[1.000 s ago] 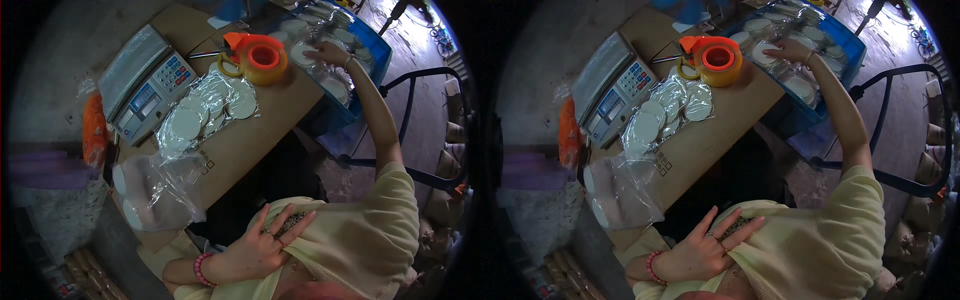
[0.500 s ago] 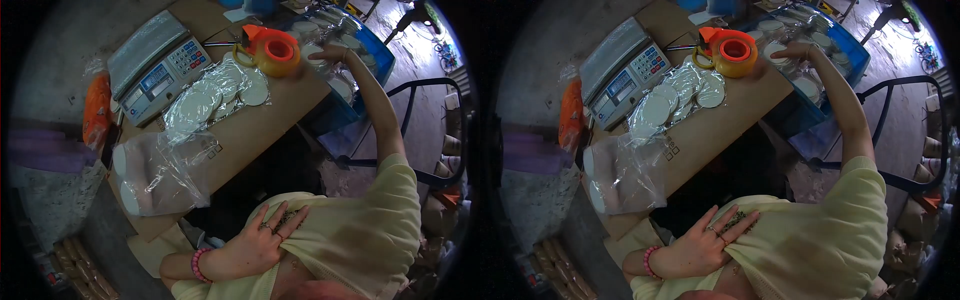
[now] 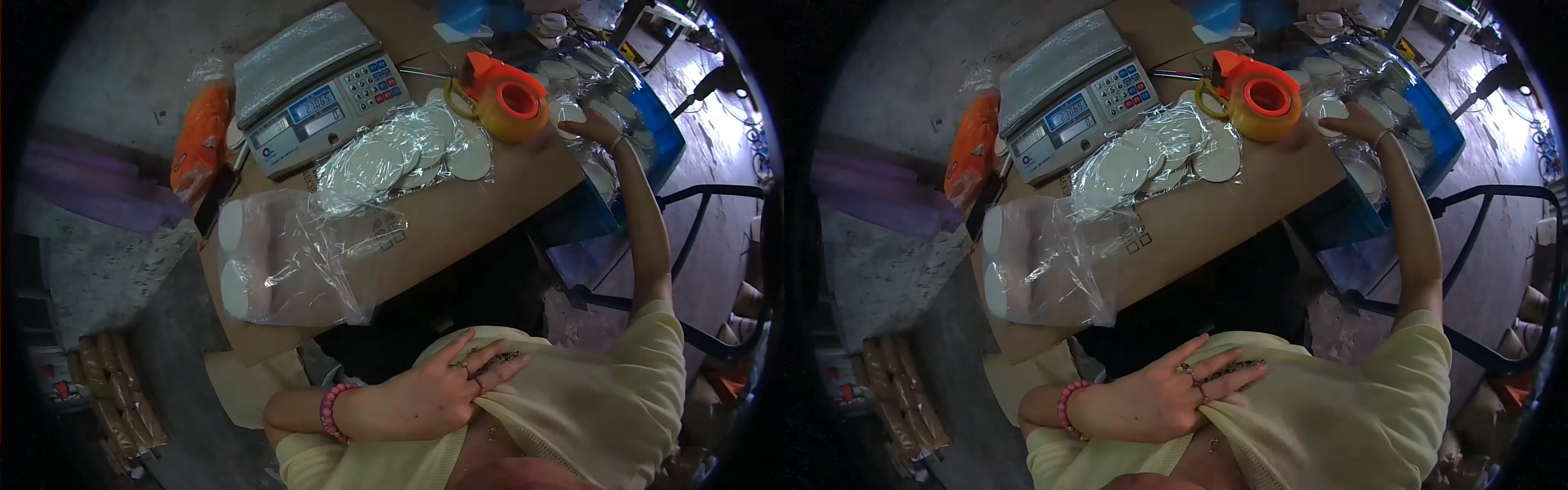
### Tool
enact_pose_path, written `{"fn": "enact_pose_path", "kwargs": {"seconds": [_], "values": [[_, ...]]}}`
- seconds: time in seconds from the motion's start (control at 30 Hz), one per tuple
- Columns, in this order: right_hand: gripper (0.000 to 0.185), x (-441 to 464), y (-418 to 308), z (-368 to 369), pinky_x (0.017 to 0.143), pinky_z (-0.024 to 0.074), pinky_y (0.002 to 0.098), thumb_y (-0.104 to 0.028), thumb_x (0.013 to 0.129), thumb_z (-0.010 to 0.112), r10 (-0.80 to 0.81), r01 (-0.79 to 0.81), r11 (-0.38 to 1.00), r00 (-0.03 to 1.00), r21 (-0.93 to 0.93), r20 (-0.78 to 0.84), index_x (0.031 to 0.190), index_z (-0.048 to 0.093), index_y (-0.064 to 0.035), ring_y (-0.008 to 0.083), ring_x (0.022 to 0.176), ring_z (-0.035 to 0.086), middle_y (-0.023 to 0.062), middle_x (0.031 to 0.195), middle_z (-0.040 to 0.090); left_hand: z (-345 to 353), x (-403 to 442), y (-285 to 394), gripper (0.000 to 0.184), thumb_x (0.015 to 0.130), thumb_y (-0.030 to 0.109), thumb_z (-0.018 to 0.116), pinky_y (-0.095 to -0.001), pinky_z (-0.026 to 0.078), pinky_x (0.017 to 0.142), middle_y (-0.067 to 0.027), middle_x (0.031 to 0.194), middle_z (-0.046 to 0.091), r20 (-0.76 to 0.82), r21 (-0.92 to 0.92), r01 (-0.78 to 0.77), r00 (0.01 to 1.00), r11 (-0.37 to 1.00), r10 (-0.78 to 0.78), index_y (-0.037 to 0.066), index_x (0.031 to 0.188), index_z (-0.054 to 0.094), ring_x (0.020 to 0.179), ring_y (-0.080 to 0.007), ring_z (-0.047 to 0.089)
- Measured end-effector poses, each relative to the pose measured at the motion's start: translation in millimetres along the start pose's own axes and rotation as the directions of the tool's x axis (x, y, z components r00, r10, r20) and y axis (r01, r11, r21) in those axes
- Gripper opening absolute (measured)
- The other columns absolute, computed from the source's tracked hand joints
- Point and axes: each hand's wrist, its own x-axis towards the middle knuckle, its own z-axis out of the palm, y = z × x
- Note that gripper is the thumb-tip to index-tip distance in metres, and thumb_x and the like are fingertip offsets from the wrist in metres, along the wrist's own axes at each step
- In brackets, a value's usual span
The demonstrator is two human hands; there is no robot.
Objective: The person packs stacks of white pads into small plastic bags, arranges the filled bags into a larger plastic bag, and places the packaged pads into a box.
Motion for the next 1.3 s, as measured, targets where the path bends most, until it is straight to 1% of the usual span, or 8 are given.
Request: {"fn": "enact_pose_path", "kwargs": {"seconds": [0.23,0.37,0.43,0.67,0.83,0.97,1.07,1.3], "values": [[0.115,-14,-6,-4,0.113,0.0370,0.0409,-0.064,0.069,0.081,0.064,-0.065,0.998,0.998,0.023,0.019,0.147,0.038,0.0093,0.0380,0.138,0.045,0.0301,0.146,0.046,-13,-13,-13,0.022,0.065,0.016,0.064,-0.0544,0.034,0.114,-0.0139,0.148,0.049,0.032,-0.169,-0.068,0.997,0.983,0.075,0.007,0.081,0.076,0.139,-0.0326,0.045],[0.107,-28,0,4,0.114,0.0364,0.0407,-0.051,0.073,0.085,0.081,-0.089,0.925,0.996,0.369,0.038,0.148,0.036,0.0081,0.0351,0.138,0.046,0.0262,0.147,0.048,-35,-29,-26,0.017,0.074,0.012,0.068,-0.0546,0.040,0.108,-0.0219,0.131,0.061,-0.348,-0.497,-0.288,0.930,0.818,0.116,0.006,0.088,0.077,0.124,-0.0367,0.058],[0.080,-39,7,15,0.098,0.0507,0.0383,-0.039,0.082,0.082,0.202,-0.031,0.642,0.971,0.766,-0.130,0.139,0.048,0.0050,0.0276,0.113,0.064,0.0170,0.127,0.064,-17,-37,-26,0.015,0.087,0.002,0.065,-0.0492,0.049,0.097,-0.0222,0.119,0.066,-0.682,-0.566,-0.475,0.729,0.674,-0.059,0.008,0.093,0.076,0.108,-0.0363,0.066],[0.050,-126,19,0,0.097,0.0533,0.0385,-0.009,0.096,0.064,0.140,0.246,-0.217,0.966,0.945,-0.219,0.142,0.046,-0.0018,0.0264,0.114,0.064,0.0130,0.132,0.060,38,-13,-64,0.047,0.095,0.005,0.060,-0.0390,0.045,0.104,-0.0191,0.136,0.057,-0.423,-0.648,0.238,0.678,0.723,-0.602,-0.001,0.141,0.048,0.123,-0.0327,0.057],[0.081,-194,-144,18,0.107,0.0450,0.0377,-0.002,0.077,0.078,-0.237,0.214,-0.024,0.948,0.977,-0.214,0.148,0.039,-0.0009,0.0241,0.126,0.055,0.0124,0.140,0.053,55,44,-115,0.114,0.084,0.006,0.077,-0.0432,0.030,0.118,-0.0219,0.159,0.026,-0.689,-0.584,0.035,0.506,0.811,-0.519,0.005,0.159,-0.010,0.144,-0.0304,0.035],[0.093,-192,-213,45,0.113,0.0374,0.0369,-0.001,0.072,0.082,-0.517,0.309,-0.019,0.811,0.951,-0.274,0.152,0.033,-0.0011,0.0217,0.134,0.047,0.0114,0.149,0.044,57,47,-128,0.120,0.081,0.011,0.082,-0.0430,0.032,0.117,-0.0217,0.155,0.034,-0.624,-0.756,-0.120,0.430,0.643,-0.653,0.005,0.159,-0.010,0.141,-0.0320,0.039],[0.105,-183,-226,63,0.116,0.0320,0.0385,-0.017,0.069,0.088,-0.712,0.443,0.213,0.681,0.871,-0.173,0.155,0.028,-0.0034,0.0271,0.146,0.033,0.0160,0.158,0.034,60,27,-128,0.127,0.079,0.010,0.082,-0.0427,0.036,0.114,-0.0213,0.147,0.044,-0.659,-0.645,0.187,0.353,0.740,-0.664,0.005,0.156,-0.018,0.131,-0.0341,0.051],[0.125,-184,-255,67,0.120,0.0232,0.0432,-0.039,0.067,0.090,-0.656,0.451,-0.063,0.654,0.890,-0.377,0.159,0.013,-0.0036,0.0322,0.151,0.023,0.0198,0.163,0.022,53,30,-129,0.133,0.078,0.015,0.083,-0.0385,0.032,0.117,-0.0197,0.149,0.041,-0.781,-0.424,0.279,0.369,0.862,-0.504,0.003,0.152,-0.027,0.139,-0.0313,0.042]]}}
